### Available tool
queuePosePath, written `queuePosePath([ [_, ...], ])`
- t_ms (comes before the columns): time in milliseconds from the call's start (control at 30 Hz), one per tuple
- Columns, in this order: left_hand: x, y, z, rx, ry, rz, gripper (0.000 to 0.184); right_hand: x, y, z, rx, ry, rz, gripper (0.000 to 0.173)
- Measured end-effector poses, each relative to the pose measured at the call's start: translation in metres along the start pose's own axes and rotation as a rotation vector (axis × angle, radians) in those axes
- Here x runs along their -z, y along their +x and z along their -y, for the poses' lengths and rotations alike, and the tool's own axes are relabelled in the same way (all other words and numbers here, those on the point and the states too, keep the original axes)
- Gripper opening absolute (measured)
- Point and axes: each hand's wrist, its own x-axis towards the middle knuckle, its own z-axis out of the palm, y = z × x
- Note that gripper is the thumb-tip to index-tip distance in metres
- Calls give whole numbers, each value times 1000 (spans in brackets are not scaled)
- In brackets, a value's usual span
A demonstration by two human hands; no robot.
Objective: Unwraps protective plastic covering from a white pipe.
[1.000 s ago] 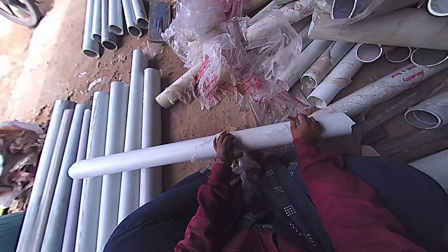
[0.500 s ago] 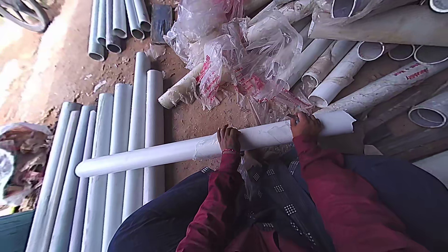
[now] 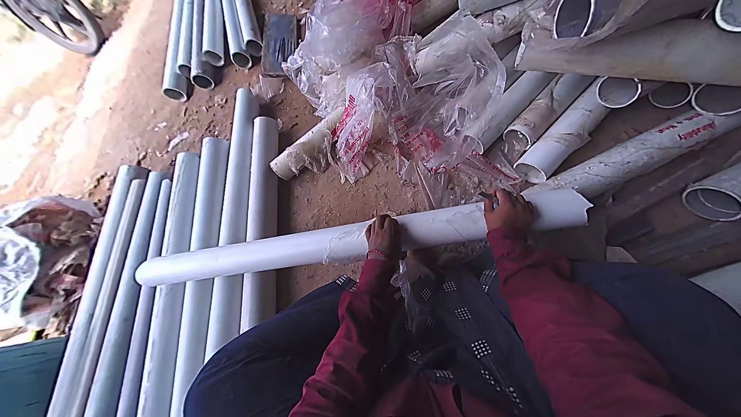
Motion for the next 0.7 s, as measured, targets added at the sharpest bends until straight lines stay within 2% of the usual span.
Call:
queuePosePath([
  [167, 5, 1, -3, 62, -141, -51, 35, -1, 1, 0, -13, -2, 20, 26],
  [367, 12, 13, -24, 226, -54, 21, 29, -1, 3, 1, -24, -8, 22, 26],
  [467, 9, 16, -30, 255, 11, 40, 29, -3, 2, 1, -13, -6, -9, 24],
  [600, 5, 14, -17, 199, -58, 42, 30, -8, 0, -2, 20, 6, -92, 23],
  [700, -8, 9, 10, 16, -270, -162, 28, -3, 2, 2, -4, 29, -50, 22],
])
